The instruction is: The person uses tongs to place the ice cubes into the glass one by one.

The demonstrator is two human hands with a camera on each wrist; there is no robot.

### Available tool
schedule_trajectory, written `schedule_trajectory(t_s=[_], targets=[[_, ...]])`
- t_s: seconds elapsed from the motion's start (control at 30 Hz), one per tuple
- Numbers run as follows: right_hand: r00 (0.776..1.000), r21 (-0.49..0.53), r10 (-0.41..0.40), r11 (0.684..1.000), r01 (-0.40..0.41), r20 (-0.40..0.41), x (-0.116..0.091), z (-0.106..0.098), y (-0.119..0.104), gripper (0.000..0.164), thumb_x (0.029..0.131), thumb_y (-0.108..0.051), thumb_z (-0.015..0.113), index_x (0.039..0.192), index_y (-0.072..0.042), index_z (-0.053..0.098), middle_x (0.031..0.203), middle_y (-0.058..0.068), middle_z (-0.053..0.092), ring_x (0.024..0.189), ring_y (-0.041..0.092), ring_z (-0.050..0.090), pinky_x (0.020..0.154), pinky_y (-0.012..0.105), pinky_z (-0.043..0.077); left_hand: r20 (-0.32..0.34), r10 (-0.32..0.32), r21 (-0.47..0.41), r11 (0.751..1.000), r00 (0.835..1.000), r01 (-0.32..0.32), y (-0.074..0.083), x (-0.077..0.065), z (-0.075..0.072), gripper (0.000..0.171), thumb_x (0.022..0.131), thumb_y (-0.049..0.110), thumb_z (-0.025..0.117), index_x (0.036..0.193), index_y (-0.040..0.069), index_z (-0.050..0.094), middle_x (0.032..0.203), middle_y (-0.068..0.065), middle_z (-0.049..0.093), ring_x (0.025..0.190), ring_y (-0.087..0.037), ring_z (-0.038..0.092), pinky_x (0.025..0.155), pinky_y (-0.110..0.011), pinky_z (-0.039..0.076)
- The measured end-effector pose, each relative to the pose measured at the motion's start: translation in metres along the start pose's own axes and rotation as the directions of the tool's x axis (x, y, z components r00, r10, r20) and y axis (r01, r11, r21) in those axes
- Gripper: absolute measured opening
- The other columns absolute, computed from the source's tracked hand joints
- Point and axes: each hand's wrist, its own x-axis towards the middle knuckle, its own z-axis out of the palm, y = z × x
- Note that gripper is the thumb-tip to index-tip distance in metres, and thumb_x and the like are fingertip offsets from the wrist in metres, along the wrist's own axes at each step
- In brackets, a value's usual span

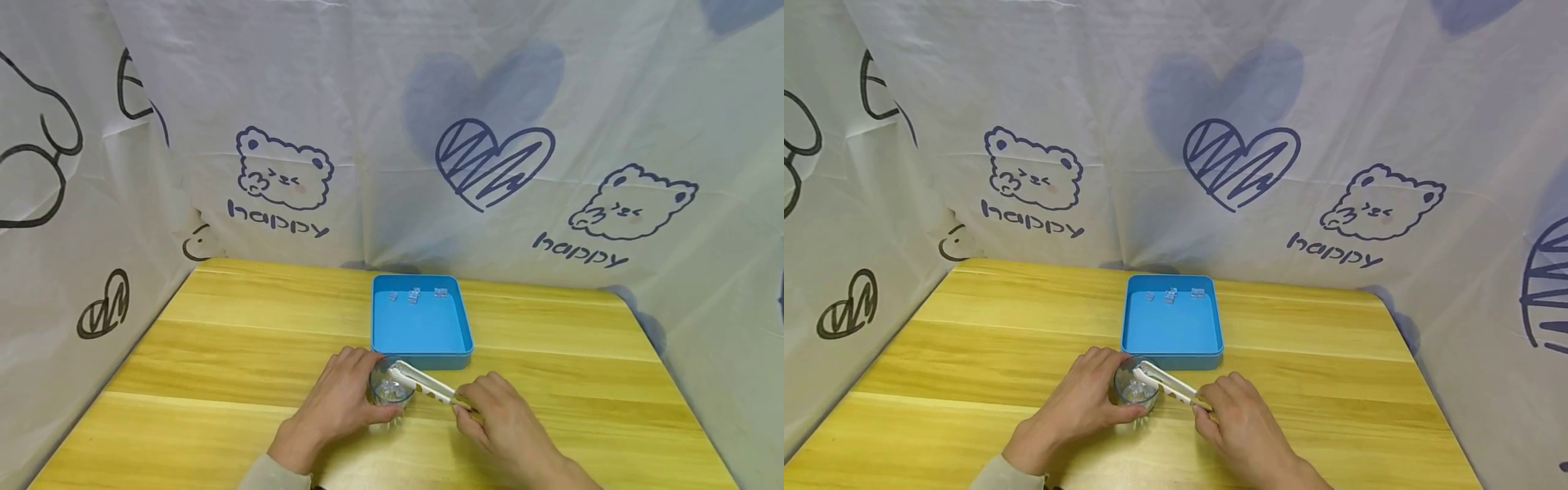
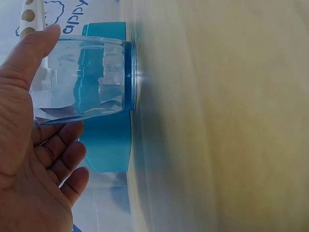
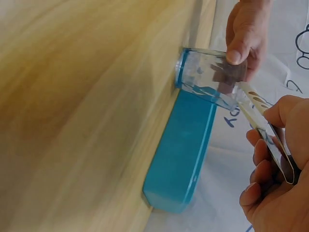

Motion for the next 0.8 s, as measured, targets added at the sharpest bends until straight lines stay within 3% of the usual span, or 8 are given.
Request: schedule_trajectory(t_s=[0.5, 0.8], targets=[[1.000, 0.007, -0.019, 1.000, 0.019, -0.002, -0.0021, 0.0012, -0.0013, 0.010, 0.090, -0.012, 0.077, 0.097, -0.017, 0.072, 0.085, -0.015, 0.061, 0.080, -0.001, 0.046, 0.067, 0.017, 0.043, -0.010, 0.013, -0.010, 1.000, 1.000, -0.013, 0.0029, 0.0001, 0.0008, 0.079, 0.075, 0.057, 0.090, 0.134, 0.011, 0.064, 0.125, -0.002, 0.068, 0.114, -0.020, 0.058, 0.105, -0.044, 0.049], [1.000, 0.002, -0.018, 1.000, 0.018, -0.004, -0.0038, 0.0015, -0.0015, 0.010, 0.089, -0.014, 0.077, 0.097, -0.017, 0.072, 0.084, -0.015, 0.059, 0.079, 0.000, 0.045, 0.067, 0.016, 0.042, -0.002, -0.020, -0.048, 0.999, 1.000, 0.020, 0.0031, -0.0012, 0.0018, 0.080, 0.075, 0.056, 0.091, 0.135, 0.011, 0.065, 0.126, -0.003, 0.070, 0.115, -0.020, 0.060, 0.105, -0.044, 0.049]])
